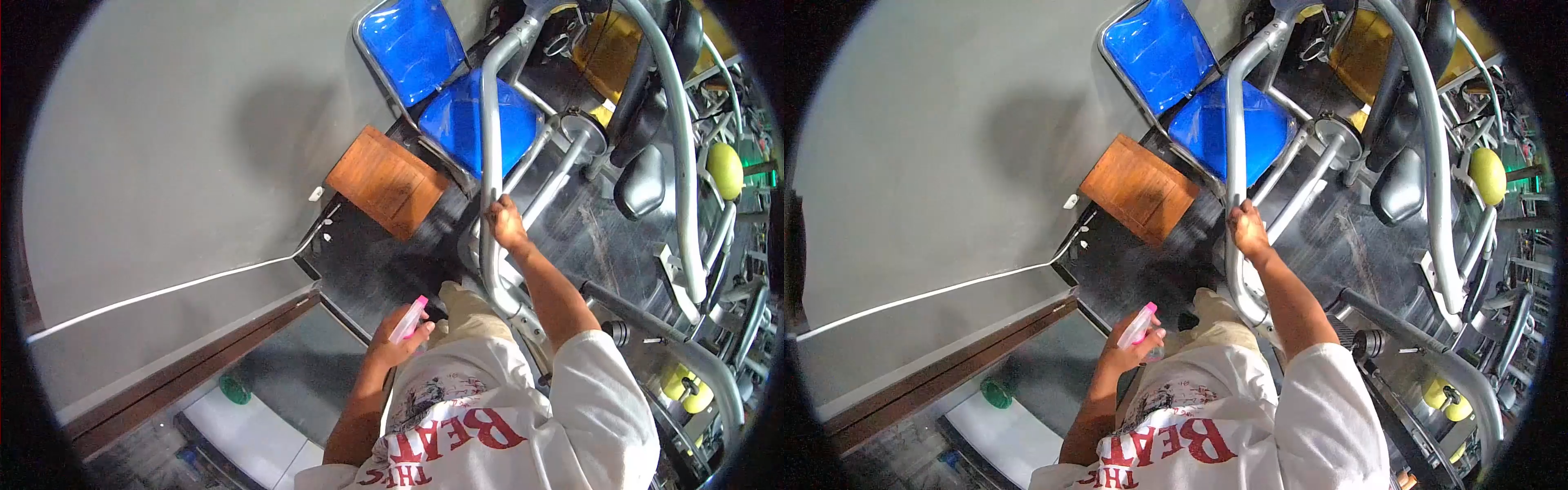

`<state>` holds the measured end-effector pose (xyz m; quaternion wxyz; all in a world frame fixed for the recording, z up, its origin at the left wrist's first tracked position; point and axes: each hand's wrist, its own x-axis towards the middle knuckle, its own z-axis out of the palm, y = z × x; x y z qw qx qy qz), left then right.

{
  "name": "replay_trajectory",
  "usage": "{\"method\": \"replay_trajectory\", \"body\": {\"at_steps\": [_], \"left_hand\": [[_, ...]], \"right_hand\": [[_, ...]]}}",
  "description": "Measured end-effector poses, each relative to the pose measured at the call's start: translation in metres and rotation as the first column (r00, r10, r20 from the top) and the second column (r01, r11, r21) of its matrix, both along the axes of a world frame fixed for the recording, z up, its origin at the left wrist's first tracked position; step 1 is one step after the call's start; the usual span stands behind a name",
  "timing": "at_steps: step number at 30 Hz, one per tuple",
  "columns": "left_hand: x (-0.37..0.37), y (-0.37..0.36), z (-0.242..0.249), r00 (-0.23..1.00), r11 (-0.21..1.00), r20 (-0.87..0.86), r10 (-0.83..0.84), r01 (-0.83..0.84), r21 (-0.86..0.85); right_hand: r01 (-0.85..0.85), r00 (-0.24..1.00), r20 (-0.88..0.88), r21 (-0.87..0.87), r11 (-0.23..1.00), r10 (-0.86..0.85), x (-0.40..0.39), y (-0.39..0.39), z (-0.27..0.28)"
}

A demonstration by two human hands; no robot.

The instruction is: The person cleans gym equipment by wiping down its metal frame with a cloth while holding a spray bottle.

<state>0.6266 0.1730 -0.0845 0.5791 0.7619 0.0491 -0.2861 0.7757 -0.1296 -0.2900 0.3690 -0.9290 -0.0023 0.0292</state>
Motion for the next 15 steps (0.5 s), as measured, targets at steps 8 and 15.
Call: {"method": "replay_trajectory", "body": {"at_steps": [8, 15], "left_hand": [[0.019, -0.018, 0.005, 0.978, 0.983, 0.147, -0.146, 0.127, 0.13], [0.028, -0.027, 0.004, 0.998, 0.991, 0.012, -0.062, 0.06, 0.117]], "right_hand": [[0.194, 0.974, 0.113, 0.012, 0.981, -0.194, 0.101, 0.004, 0.017], [0.071, 0.997, -0.012, -0.326, 0.943, -0.079, 0.098, 0.01, -0.012]]}}
